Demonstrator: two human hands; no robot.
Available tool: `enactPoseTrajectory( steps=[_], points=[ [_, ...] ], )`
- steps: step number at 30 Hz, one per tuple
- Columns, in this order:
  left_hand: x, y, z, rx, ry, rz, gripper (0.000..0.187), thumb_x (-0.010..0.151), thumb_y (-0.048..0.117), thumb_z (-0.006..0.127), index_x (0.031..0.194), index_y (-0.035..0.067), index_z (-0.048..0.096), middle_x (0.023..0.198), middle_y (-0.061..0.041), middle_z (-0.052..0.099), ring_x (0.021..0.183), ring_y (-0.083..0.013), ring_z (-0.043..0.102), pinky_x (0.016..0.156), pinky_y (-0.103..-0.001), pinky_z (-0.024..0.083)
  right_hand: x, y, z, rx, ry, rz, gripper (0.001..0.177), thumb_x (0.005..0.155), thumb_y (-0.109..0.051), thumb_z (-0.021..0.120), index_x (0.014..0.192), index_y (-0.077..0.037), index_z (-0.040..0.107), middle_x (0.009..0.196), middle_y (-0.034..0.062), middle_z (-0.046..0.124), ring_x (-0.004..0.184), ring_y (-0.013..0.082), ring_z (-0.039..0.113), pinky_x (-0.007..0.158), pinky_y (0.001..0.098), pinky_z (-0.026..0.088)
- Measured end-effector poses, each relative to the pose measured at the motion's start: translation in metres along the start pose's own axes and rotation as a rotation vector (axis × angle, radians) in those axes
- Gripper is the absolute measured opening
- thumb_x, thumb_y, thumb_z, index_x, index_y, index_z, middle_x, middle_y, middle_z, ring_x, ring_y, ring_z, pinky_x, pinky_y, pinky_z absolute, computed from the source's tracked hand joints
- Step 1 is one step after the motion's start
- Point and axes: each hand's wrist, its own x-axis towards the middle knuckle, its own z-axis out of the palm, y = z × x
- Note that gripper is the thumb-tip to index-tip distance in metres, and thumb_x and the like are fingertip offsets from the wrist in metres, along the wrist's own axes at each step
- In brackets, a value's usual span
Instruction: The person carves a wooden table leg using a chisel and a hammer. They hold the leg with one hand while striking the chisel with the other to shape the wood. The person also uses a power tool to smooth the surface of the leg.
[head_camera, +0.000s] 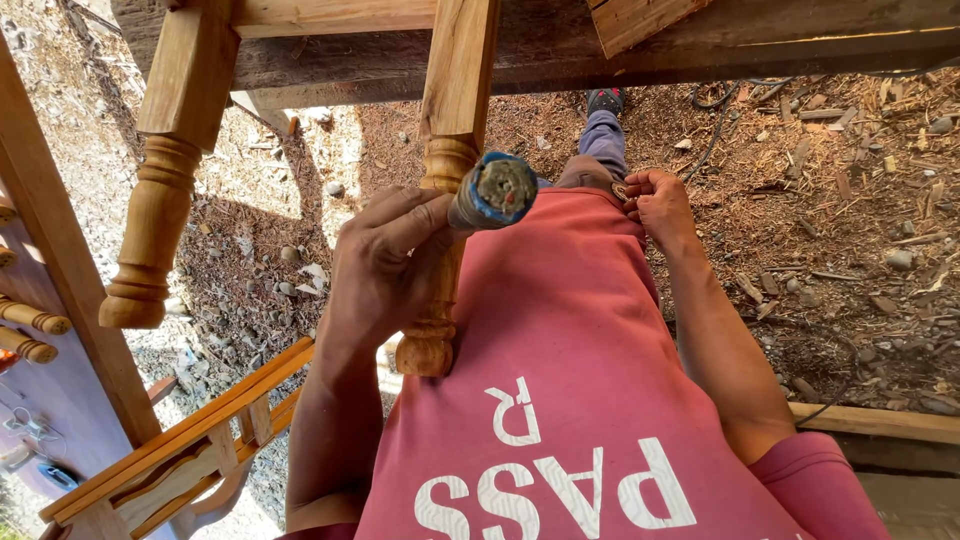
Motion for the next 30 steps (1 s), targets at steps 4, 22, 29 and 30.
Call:
enactPoseTrajectory(
  steps=[4, 22, 29, 30],
  points=[
    [-0.001, 0.001, 0.000, -0.024, -0.012, -0.016, 0.019, 0.095, -0.004, 0.068, 0.104, 0.008, 0.079, 0.094, -0.013, 0.075, 0.088, -0.0355, 0.073, 0.081, -0.046, 0.059, 0.001, -0.001, -0.001, -0.010, 0.000, 0.003, 0.049, 0.075, 0.014, 0.041, 0.116, 0.006, 0.066, 0.095, 0.0225, 0.067, 0.074, 0.0226, 0.070, 0.064, 0.0304, 0.062],
    [0.012, -0.026, 0.003, -0.093, 0.054, -0.054, 0.012, 0.099, 0.001, 0.070, 0.107, 0.006, 0.076, 0.102, -0.014, 0.074, 0.095, -0.0344, 0.074, 0.084, -0.045, 0.058, -0.003, -0.010, -0.003, -0.009, -0.013, -0.004, 0.047, 0.075, 0.013, 0.042, 0.115, 0.008, 0.066, 0.095, 0.0247, 0.068, 0.072, 0.0245, 0.071, 0.062, 0.0319, 0.062],
    [0.012, -0.016, 0.000, -0.081, 0.033, -0.059, 0.010, 0.099, 0.002, 0.070, 0.106, 0.007, 0.076, 0.098, -0.013, 0.073, 0.088, -0.0287, 0.073, 0.081, -0.043, 0.057, -0.001, -0.007, -0.003, -0.003, -0.012, 0.008, 0.048, 0.075, 0.013, 0.042, 0.116, 0.008, 0.065, 0.095, 0.0242, 0.067, 0.074, 0.0243, 0.071, 0.064, 0.0319, 0.062],
    [0.011, -0.013, -0.001, -0.079, 0.009, -0.073, 0.010, 0.098, 0.002, 0.071, 0.105, 0.007, 0.076, 0.095, -0.013, 0.073, 0.086, -0.0288, 0.073, 0.080, -0.043, 0.058, -0.001, -0.006, -0.003, -0.002, -0.016, 0.010, 0.048, 0.075, 0.013, 0.042, 0.116, 0.008, 0.065, 0.095, 0.0241, 0.067, 0.073, 0.0241, 0.071, 0.064, 0.0317, 0.062]
  ],
)
